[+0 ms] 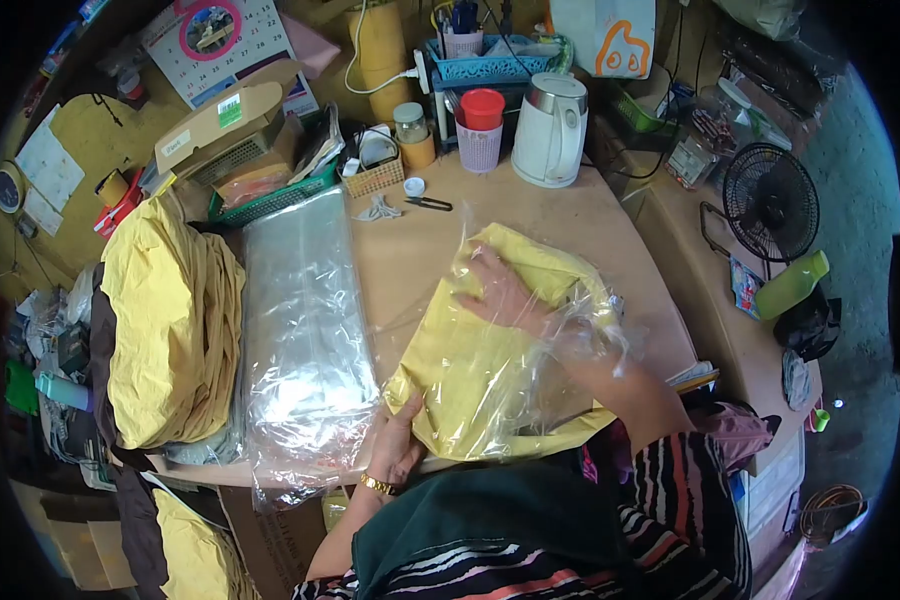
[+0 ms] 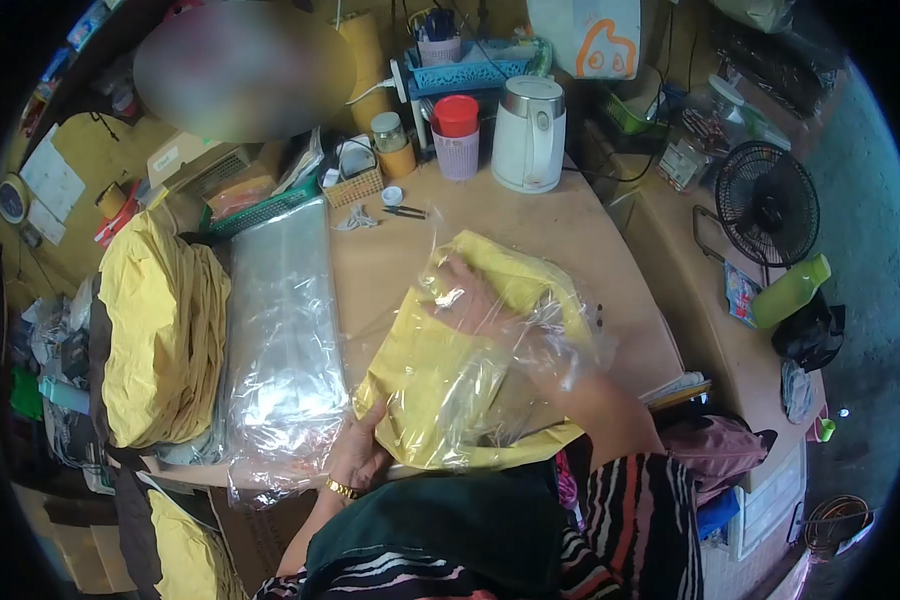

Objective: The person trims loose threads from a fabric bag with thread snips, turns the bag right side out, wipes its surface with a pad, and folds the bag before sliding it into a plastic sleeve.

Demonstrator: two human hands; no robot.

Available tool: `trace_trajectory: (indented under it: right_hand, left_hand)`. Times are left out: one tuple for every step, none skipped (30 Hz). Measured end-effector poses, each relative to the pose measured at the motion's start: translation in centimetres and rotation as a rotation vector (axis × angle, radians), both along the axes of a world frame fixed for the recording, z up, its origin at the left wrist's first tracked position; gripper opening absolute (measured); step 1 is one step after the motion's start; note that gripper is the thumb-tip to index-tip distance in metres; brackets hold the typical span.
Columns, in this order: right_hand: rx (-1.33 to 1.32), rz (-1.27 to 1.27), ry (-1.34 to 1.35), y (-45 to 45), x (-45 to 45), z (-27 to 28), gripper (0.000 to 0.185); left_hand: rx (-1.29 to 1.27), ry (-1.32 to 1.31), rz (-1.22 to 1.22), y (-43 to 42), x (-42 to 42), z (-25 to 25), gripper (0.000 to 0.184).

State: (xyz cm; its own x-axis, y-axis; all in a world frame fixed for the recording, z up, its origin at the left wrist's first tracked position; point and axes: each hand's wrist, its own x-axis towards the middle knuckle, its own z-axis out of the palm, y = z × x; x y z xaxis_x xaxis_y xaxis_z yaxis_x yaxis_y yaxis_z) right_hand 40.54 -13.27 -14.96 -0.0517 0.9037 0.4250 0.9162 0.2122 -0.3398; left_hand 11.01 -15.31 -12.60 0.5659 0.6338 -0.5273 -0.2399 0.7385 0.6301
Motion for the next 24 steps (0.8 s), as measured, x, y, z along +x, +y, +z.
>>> trace_trajectory:
  right_hand:
    - [-0.068, -0.187, -0.076, 0.2, 0.3, 0.7, 0.078]
    - [-0.137, -0.378, -0.145, 0.4, 0.4, 1.2, 0.082]
    - [-0.132, -0.390, -0.178, 0.8, 0.5, 1.3, 0.084]
    - [-0.132, -0.390, -0.176, 1.2, 0.4, 1.2, 0.084]
    - [-0.181, -0.412, -0.207, 1.5, 0.1, 1.2, 0.085]
    - [-0.231, -0.433, -0.239, 1.7, -0.1, 1.3, 0.086]
    - [-0.231, -0.430, -0.239, 1.9, 0.0, 1.4, 0.086]
    - [-0.328, -0.358, -0.253, 2.1, 0.1, 2.1, 0.087]
    - [-0.426, -0.284, -0.267, 2.2, 0.2, 2.6, 0.088]
    - [-0.430, -0.280, -0.264, 2.5, 0.4, 2.6, 0.088]
    - [-0.431, -0.230, -0.246, 2.8, 0.7, 2.6, 0.088]
    - [-0.433, -0.178, -0.230, 3.1, 1.0, 2.6, 0.089]
    - [-0.439, -0.170, -0.224, 3.5, 1.2, 2.5, 0.089]
    - [-0.410, -0.213, -0.209, 3.9, 1.3, 2.3, 0.089]
    - [-0.389, -0.243, -0.195, 4.2, 1.2, 2.1, 0.089]
    - [-0.409, -0.209, -0.192, 4.6, 1.1, 1.9, 0.089]
    - [-0.384, -0.311, -0.209, 4.9, 1.2, 1.6, 0.086]
    - [-0.349, -0.409, -0.231, 5.0, 0.9, 1.2, 0.084]
    - [-0.349, -0.361, -0.235, 5.1, 0.5, 0.4, 0.084]
    - [-0.285, -0.423, -0.264, 5.4, 0.4, -0.8, 0.079]
    - [-0.218, -0.487, -0.288, 5.8, -0.7, -1.0, 0.074]
    - [-0.211, -0.448, -0.287, 5.6, -2.0, -1.4, 0.074]
    - [-0.295, -0.259, -0.306, 3.9, -4.0, -0.5, 0.067]
    - [-0.376, -0.077, -0.325, 2.2, -5.8, 0.6, 0.061]
  left_hand:
    - [-0.021, -0.039, 0.033, 0.0, 0.1, -0.8, 0.038]
    - [-0.019, -0.039, 0.033, 0.0, 0.0, -0.8, 0.038]
    - [-0.056, -0.042, 0.044, 0.0, -0.1, -0.8, 0.038]
    - [-0.094, -0.045, 0.055, 0.1, -0.2, -0.7, 0.037]
    - [-0.093, -0.041, 0.055, 0.0, -0.2, -0.1, 0.037]
    - [-0.085, -0.074, 0.086, -0.3, 0.1, 0.8, 0.035]
    - [-0.076, -0.108, 0.119, -0.4, 0.3, 1.3, 0.032]
    - [-0.076, -0.106, 0.121, -0.2, 0.3, 1.2, 0.032]
    - [0.054, 0.030, 0.016, 0.2, 0.3, 0.6, 0.030]
    - [0.180, 0.169, -0.090, 0.4, 0.1, -0.2, 0.028]
    - [0.173, 0.173, -0.087, 0.8, -0.2, -1.8, 0.028]
    - [0.156, 0.188, -0.066, 1.2, -0.3, -2.9, 0.026]
    - [0.144, 0.200, -0.053, 1.2, -0.7, -3.8, 0.025]
    - [0.132, 0.212, -0.040, 1.1, -0.8, -3.8, 0.024]
    - [0.082, 0.145, -0.008, 1.0, -0.2, -1.9, 0.025]
    - [0.036, 0.051, 0.027, 1.0, 0.1, -1.5, 0.027]
    - [-0.012, -0.042, 0.060, 1.0, 0.3, -1.1, 0.029]
    - [-0.040, -0.172, 0.090, 1.1, 0.4, -1.4, 0.031]
    - [0.006, -0.182, 0.081, 1.0, 0.3, -1.2, 0.037]
    - [0.055, -0.190, 0.068, 0.9, 0.4, -1.0, 0.042]
    - [0.134, -0.167, 0.049, 0.8, 0.4, -0.7, 0.054]
    - [0.137, -0.218, 0.091, 0.6, 0.7, -0.4, 0.064]
    - [0.154, -0.239, 0.121, 0.5, 0.9, 0.2, 0.068]
    - [0.173, -0.261, 0.144, 0.6, 1.0, 0.7, 0.071]
